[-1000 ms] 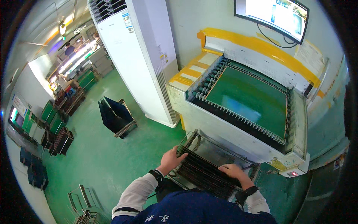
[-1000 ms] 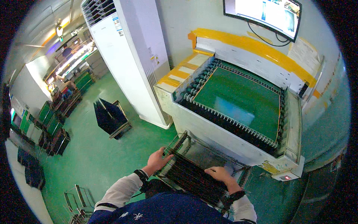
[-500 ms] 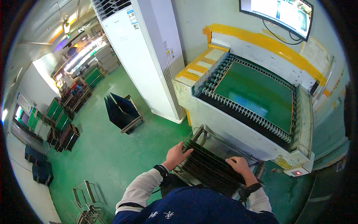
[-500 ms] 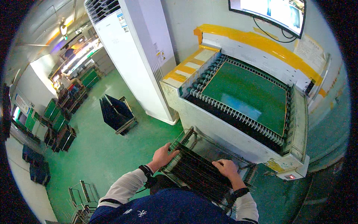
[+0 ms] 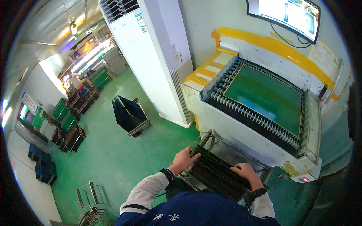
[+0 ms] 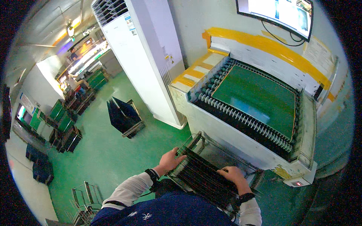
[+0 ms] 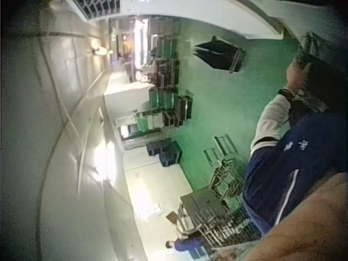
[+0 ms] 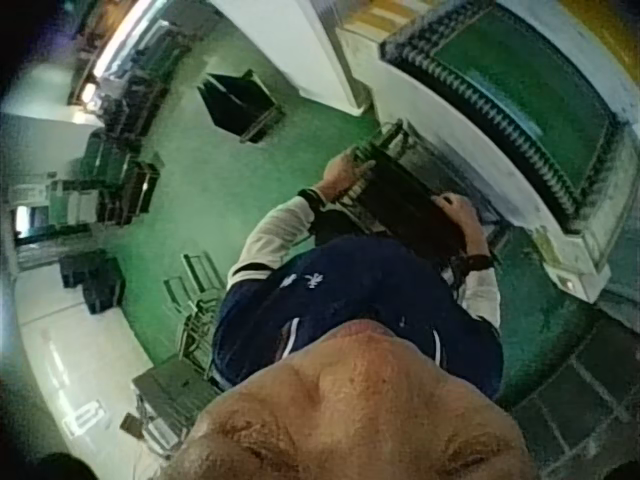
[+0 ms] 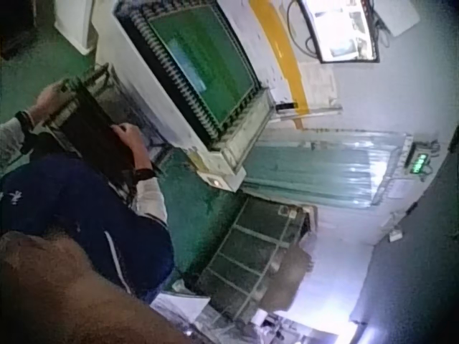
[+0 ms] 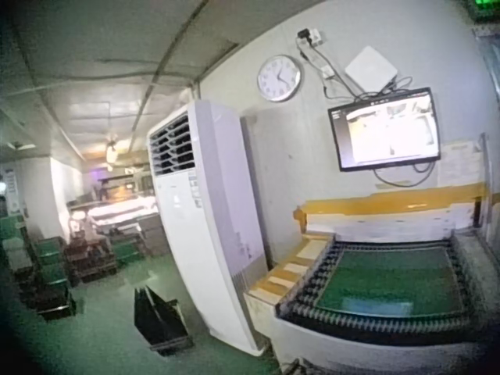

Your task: The recorder takes green industrial plates from a storage rack and places them onto a machine's conveyor belt for processing.

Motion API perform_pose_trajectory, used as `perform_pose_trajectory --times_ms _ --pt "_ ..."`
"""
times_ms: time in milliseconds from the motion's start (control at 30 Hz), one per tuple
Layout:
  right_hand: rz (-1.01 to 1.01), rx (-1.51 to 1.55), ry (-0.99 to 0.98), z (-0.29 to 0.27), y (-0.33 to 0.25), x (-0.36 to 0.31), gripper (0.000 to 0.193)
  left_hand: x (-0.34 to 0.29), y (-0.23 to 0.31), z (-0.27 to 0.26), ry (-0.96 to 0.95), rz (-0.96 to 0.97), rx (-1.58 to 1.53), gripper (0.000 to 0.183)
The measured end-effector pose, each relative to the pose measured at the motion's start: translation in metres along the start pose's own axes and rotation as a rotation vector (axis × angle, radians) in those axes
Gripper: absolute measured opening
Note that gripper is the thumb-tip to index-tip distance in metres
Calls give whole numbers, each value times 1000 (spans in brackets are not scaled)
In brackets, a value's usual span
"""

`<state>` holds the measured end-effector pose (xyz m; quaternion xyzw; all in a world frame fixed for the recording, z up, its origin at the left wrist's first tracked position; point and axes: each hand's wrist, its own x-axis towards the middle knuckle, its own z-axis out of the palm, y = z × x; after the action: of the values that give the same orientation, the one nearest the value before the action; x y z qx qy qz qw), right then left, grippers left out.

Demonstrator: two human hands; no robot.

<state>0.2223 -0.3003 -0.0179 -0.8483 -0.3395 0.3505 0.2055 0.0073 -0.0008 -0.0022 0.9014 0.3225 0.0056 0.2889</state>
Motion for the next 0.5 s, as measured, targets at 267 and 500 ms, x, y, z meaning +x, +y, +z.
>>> perform_pose_trajectory --times_ms 267,500 --pt "-36 9 -24 10 22 12 54 -2 12 -9 -41 -68 -11 77" --pt "-88 11 12 16 32 15 55 1 2 1 -28 -50 -16 75"
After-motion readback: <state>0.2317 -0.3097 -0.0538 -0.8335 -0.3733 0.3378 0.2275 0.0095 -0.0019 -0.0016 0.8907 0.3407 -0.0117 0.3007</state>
